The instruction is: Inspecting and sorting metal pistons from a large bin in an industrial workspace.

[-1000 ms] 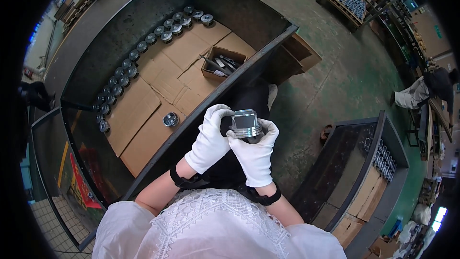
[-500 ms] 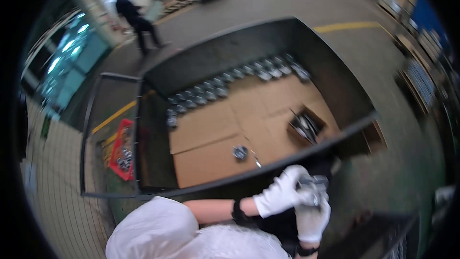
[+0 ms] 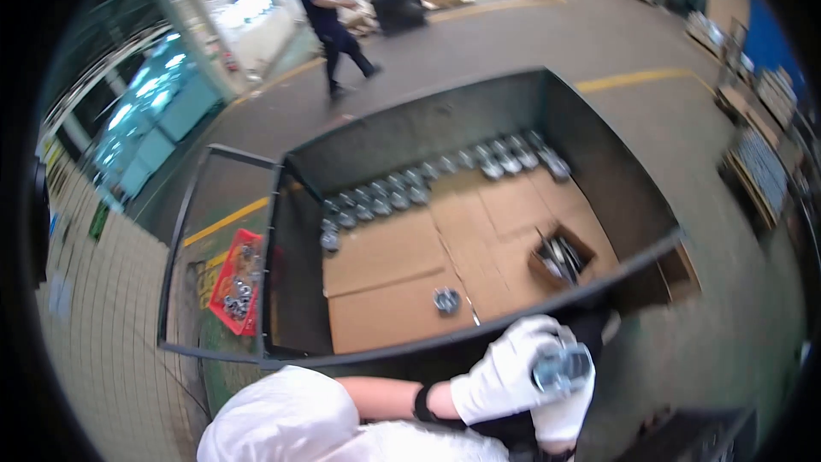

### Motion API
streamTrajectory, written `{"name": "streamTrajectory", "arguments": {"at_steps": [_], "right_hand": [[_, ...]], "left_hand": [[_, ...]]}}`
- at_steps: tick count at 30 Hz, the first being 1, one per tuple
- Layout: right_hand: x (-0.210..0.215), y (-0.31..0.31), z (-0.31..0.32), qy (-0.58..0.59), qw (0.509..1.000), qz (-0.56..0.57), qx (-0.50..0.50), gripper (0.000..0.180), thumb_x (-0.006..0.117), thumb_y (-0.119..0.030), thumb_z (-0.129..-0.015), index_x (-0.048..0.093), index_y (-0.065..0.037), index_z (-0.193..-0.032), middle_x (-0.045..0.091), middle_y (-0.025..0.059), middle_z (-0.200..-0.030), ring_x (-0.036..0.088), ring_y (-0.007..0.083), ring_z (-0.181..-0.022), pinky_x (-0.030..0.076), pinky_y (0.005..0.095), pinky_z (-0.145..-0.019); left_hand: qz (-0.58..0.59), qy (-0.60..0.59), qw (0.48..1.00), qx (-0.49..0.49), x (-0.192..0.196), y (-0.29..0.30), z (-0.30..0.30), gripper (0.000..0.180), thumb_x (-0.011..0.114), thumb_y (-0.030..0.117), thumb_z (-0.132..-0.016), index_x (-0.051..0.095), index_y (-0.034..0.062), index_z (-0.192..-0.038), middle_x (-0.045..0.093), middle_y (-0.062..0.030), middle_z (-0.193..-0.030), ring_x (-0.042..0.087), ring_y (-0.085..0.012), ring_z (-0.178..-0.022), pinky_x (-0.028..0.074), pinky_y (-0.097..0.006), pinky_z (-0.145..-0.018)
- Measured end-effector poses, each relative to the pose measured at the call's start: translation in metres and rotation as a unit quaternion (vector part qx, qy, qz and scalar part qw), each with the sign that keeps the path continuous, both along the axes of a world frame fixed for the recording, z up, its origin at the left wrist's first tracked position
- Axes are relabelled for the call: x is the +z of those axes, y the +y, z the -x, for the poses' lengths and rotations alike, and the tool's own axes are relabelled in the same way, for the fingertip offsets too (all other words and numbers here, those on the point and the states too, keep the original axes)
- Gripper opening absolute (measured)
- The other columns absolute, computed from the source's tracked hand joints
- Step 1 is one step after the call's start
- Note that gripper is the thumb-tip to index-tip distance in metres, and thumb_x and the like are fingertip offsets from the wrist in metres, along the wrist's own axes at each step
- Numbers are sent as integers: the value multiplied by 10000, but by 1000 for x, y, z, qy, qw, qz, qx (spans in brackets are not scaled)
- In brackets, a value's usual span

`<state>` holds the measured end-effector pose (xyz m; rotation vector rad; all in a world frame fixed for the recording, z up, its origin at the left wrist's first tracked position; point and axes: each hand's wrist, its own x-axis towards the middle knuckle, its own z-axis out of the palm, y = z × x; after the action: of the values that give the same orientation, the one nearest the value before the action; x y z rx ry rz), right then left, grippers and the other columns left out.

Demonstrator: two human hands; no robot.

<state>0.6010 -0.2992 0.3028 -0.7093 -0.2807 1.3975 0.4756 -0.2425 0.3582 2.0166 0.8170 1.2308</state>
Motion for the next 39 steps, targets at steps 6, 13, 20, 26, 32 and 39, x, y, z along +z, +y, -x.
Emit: {"name": "streamTrajectory", "arguments": {"at_steps": [6,13,20,26,32,39], "right_hand": [[40,13,-5,52,998,32,-34,465,397,-313,-1042,518,14,-1350,669,115,-1169,642,214,-1062,491,359,-973],[-8,-16,-19,249,968,4,39,422,356,-276,-1050,514,-16,-1343,634,117,-1225,648,237,-1055,551,376,-901],[-14,-12,-14,208,978,29,10,417,413,-281,-1036,525,-27,-1348,629,128,-1250,643,231,-1069,542,366,-910],[17,12,-1,192,980,40,17,459,461,-360,-1015,556,-31,-1320,654,142,-1213,627,239,-1118,482,360,-1007],[12,25,17,60,996,-33,58,452,523,-307,-981,524,-17,-1328,614,145,-1289,590,225,-1190,445,359,-1056],[32,67,21,-345,929,-58,120,350,545,-89,-927,627,32,-1245,557,77,-1375,575,149,-1123,432,242,-933]], "left_hand": [[38,37,998,29,-8,4,-4,505,889,244,-641,638,75,-1046,595,-147,-1198,642,-339,-1018,554,-408,-865],[-7,51,998,27,-15,-2,-29,613,937,254,-569,627,48,-1055,574,-177,-1245,665,-332,-1004,576,-413,-824],[-14,75,997,24,-16,-3,-21,580,919,223,-561,627,41,-1027,577,-184,-1213,649,-353,-995,560,-419,-830],[-35,75,995,48,-29,0,-4,585,887,134,-581,572,38,-1064,574,-199,-1204,635,-372,-1025,552,-435,-831],[26,80,994,71,-21,-3,23,556,780,-2,-623,543,32,-1125,546,-216,-1261,606,-414,-1103,533,-441,-910],[39,176,972,147,26,37,128,419,769,68,-714,566,39,-1080,622,-184,-1020,650,-370,-909,536,-416,-788]]}}
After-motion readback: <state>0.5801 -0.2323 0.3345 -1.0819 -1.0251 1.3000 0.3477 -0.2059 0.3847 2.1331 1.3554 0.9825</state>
